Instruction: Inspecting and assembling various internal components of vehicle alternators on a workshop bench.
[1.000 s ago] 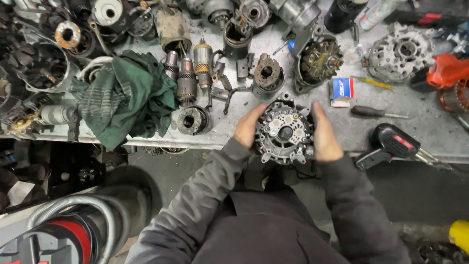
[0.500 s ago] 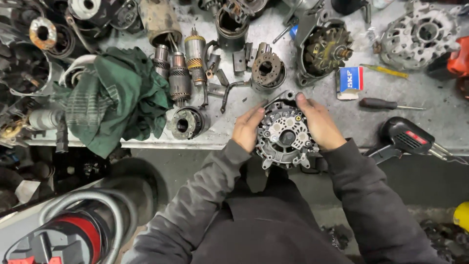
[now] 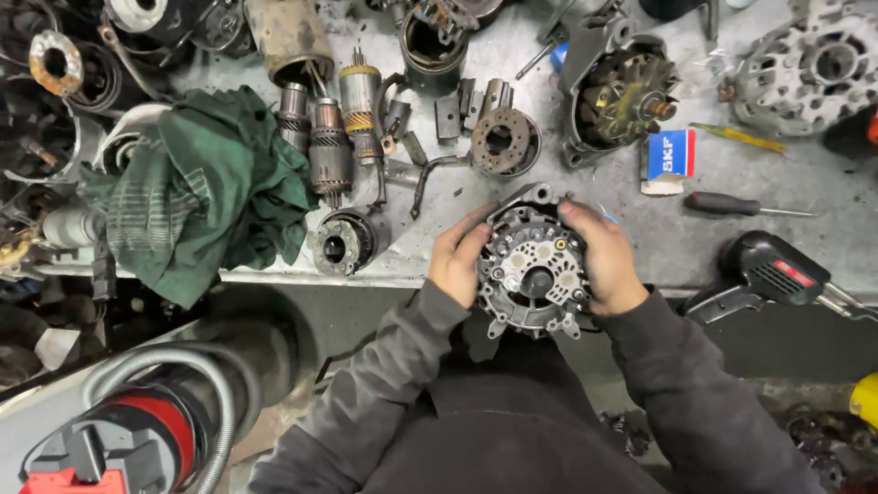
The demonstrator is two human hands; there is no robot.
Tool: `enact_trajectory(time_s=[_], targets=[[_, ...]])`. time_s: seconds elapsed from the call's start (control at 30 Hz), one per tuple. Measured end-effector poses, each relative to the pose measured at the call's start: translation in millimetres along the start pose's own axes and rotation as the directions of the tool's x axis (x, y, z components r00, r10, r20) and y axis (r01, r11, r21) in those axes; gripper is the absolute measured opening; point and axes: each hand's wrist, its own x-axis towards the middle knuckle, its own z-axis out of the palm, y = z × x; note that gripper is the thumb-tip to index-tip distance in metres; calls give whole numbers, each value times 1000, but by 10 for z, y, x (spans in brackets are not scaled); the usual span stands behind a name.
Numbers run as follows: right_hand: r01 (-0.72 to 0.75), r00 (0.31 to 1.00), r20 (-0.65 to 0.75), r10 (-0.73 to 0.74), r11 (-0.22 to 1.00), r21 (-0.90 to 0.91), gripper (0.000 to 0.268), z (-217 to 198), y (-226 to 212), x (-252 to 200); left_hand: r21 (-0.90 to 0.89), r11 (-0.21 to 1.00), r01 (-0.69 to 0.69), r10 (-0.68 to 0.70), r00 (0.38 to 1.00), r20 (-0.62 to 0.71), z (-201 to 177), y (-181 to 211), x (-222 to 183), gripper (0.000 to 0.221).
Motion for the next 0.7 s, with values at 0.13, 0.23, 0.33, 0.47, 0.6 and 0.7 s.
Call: enact_trajectory(time_s=[0.13,0.23,0.33,0.47,0.6,0.7], targets=[[38,997,-66,-40,999,-30,32,88,-68,-59,51,998,-27,29,999,-40,-1,-15,8,44],[49,998,-42,-49,999,-4,34,73,-58,-18,69,996,-63,66,997,-37,-53,-192,85,44],[40,999,11,-41,996,81,44,-76,59,-49,66,997,-37,35,998,45,-97,-149,9,56],[101,988,109,-106,993,57,62,-572,269,-101,213,973,-85,37,975,221,-371,-47,-159,96],[238,925,342,-165,954,-183,95,-922,507,-258,395,907,-147,8,943,332,-320,98,-396,141],[256,901,406,-154,943,-212,111,-875,534,-331,394,911,-125,-15,943,333,-274,158,-400,150]])
